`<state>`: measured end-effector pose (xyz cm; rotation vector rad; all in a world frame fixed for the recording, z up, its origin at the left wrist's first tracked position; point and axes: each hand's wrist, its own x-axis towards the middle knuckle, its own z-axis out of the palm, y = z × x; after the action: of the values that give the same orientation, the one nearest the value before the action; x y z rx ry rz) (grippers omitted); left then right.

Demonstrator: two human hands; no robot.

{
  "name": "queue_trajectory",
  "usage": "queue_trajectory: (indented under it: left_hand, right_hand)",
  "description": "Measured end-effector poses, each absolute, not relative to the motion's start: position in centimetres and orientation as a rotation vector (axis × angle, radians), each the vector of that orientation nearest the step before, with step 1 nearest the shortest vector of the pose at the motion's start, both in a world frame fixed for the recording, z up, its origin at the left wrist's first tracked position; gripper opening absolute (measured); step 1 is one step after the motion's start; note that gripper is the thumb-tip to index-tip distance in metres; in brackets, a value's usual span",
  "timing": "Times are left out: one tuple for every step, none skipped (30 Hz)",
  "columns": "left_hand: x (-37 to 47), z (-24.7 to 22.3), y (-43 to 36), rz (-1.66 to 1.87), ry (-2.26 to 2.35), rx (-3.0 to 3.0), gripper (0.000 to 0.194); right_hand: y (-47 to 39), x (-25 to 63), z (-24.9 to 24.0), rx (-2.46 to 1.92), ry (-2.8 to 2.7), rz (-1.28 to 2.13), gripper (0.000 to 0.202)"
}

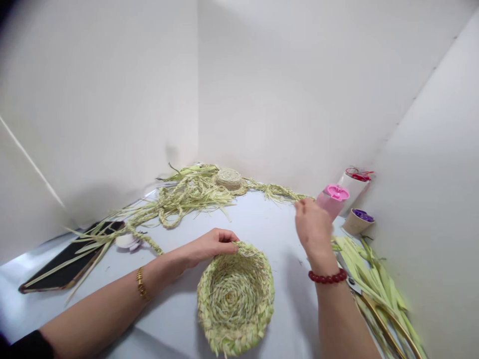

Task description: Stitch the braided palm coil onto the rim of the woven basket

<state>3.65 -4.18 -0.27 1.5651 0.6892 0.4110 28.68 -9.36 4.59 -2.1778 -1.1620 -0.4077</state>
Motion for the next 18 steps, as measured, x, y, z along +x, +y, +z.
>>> queue_trajectory:
  left_hand:
    - [3.7,-0.4,-4.2,0.414,0.685,1.565,0.017]
    - [3.7,-0.5,-4.1,0.416,0.678,1.568,0.018]
    - [3.7,-0.7,-4.0,0.419,0.671,1.574,0.019]
    - [3.7,-0.9,-4.0,0.423,0.664,1.583,0.020]
    - [3.7,-1.1,-3.9,0.432,0.656,1.595,0.020]
    - [3.7,-1.2,-3.8,0.443,0.649,1.610,0.018]
    - [3.7,-1.4,-3.7,0.452,0.644,1.622,0.017]
    - [3.7,-1.6,-3.6,0.459,0.641,1.631,0.016]
    - [3.7,-1.7,-3.6,0.463,0.641,1.635,0.016]
    - [3.7,-1.7,-3.6,0.462,0.642,1.636,0.015]
    - [3.7,-1.7,-3.6,0.461,0.646,1.634,0.016]
    - [3.7,-1.7,-3.6,0.460,0.650,1.632,0.016]
    - [3.7,-1.6,-3.7,0.459,0.649,1.630,0.016]
    - [3.7,-1.6,-3.7,0.456,0.645,1.630,0.016]
    - [3.6,-1.5,-3.7,0.452,0.640,1.628,0.015]
    - [3.6,-1.5,-3.7,0.448,0.634,1.624,0.015]
    - [3.7,-1.4,-3.7,0.444,0.630,1.619,0.015]
    - [3.7,-1.4,-3.7,0.440,0.630,1.615,0.015]
  right_hand:
    - [-9.1,27.9,4.2,-2.176,-1.319,-0.195,0.034]
    - [-8.8,26.9,3.8,-2.108,-1.476,0.037,0.035]
    - [-8.6,26.0,3.4,-1.992,-1.616,0.277,0.037]
    - [-8.4,25.1,2.9,-1.847,-1.739,0.520,0.037]
    - [-8.3,24.3,2.5,-1.700,-1.833,0.745,0.036]
    - [-8.2,23.6,2.2,-1.578,-1.886,0.928,0.032]
    - [-8.2,23.0,1.9,-1.500,-1.902,1.050,0.028]
    - [-8.2,22.6,1.7,-1.461,-1.894,1.110,0.023]
    - [-8.2,22.3,1.6,-1.448,-1.874,1.114,0.021]
    - [-8.2,22.1,1.6,-1.447,-1.857,1.072,0.022]
    - [-8.1,22.0,1.6,-1.454,-1.849,0.999,0.023]
    - [-8.1,22.0,1.6,-1.467,-1.856,0.903,0.024]
    - [-8.0,22.1,1.6,-1.498,-1.865,0.779,0.024]
    - [-7.8,22.3,1.6,-1.553,-1.858,0.623,0.023]
    - [-7.7,22.6,1.7,-1.627,-1.824,0.444,0.022]
    - [-7.6,23.0,1.7,-1.705,-1.763,0.265,0.021]
    - [-7.5,23.4,1.8,-1.772,-1.692,0.120,0.021]
    - [-7.5,23.8,1.8,-1.817,-1.643,0.047,0.021]
